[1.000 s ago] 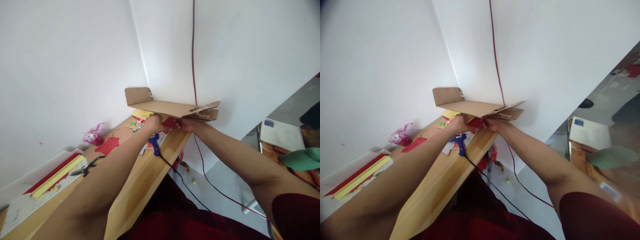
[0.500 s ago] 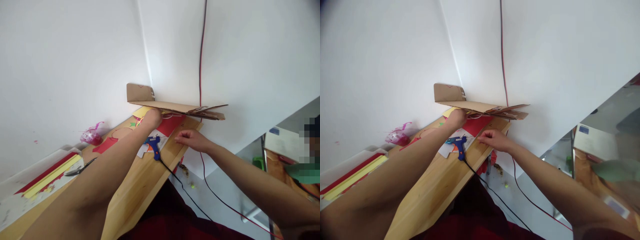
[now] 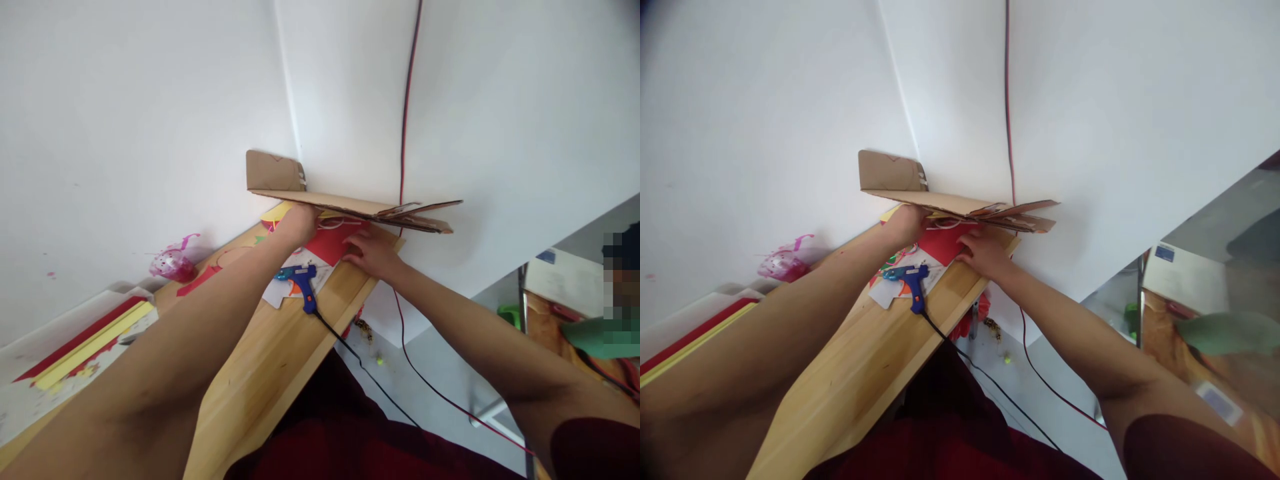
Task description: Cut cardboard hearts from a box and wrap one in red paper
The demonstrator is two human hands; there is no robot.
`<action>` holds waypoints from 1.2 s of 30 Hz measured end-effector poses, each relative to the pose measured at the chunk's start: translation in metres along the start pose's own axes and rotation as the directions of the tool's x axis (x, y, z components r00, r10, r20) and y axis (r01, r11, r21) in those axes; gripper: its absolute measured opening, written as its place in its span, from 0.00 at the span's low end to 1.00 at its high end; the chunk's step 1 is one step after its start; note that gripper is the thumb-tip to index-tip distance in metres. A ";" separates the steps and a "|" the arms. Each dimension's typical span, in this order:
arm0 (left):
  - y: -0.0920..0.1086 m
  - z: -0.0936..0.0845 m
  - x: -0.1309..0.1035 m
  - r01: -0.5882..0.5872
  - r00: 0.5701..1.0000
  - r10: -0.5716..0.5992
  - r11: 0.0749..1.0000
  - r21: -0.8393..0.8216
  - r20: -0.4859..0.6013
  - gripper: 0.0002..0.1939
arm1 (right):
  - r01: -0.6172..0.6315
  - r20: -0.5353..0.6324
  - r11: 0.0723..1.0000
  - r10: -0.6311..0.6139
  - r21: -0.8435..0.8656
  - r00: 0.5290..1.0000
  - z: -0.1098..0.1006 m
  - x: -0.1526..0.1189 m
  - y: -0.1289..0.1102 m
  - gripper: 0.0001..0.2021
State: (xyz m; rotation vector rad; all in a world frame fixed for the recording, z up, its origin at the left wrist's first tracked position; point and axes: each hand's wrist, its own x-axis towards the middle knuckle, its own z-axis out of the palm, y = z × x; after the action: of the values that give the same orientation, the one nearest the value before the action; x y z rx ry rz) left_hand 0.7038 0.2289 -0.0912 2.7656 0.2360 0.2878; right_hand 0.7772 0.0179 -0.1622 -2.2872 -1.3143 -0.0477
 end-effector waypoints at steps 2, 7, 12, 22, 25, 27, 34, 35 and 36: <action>-0.002 -0.004 0.004 -0.028 1.000 0.027 0.999 -0.024 -0.009 0.18 | 0.019 0.004 1.000 -0.019 -0.017 1.000 0.001 0.002 0.001 0.13; -0.003 -0.013 0.010 -0.068 0.998 0.066 0.993 -0.095 -0.023 0.13 | 0.046 0.010 0.998 -0.045 -0.047 0.999 0.002 0.007 0.003 0.11; -0.005 -0.016 0.013 -0.075 0.997 0.072 0.982 -0.173 -0.026 0.10 | 0.075 0.039 0.995 -0.072 -0.061 0.997 0.000 0.006 0.000 0.23; -0.008 -0.015 0.011 -0.134 0.991 0.137 0.977 -0.168 0.005 0.08 | 0.148 0.149 0.987 -0.136 -0.070 0.979 -0.001 0.013 -0.009 0.16; -0.010 -0.013 0.008 -0.127 0.991 0.130 0.980 -0.156 0.008 0.09 | 0.179 0.171 0.981 -0.163 -0.080 0.972 -0.001 0.014 -0.006 0.15; -0.011 -0.012 0.007 -0.123 0.992 0.125 0.983 -0.137 0.010 0.10 | 0.201 0.186 0.975 -0.182 -0.093 0.966 0.000 0.014 -0.005 0.14; -0.011 -0.011 0.007 -0.124 0.992 0.125 0.991 -0.048 0.024 0.16 | 0.239 0.207 0.962 -0.210 -0.129 0.956 0.001 0.017 -0.004 0.13; -0.011 -0.011 0.007 -0.126 0.991 0.127 0.992 -0.026 0.036 0.17 | 0.245 0.212 0.961 -0.215 -0.129 0.953 0.000 0.017 -0.004 0.13; -0.012 -0.011 0.006 -0.130 0.990 0.130 0.991 0.001 0.053 0.19 | 0.252 0.218 0.959 -0.220 -0.128 0.951 -0.002 0.017 -0.004 0.13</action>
State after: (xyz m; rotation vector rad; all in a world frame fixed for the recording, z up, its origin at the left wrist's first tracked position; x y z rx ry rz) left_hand 0.7054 0.2445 -0.0848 2.7932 0.0429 0.2469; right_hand 0.7829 0.0324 -0.1543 -2.2964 -1.7427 0.0021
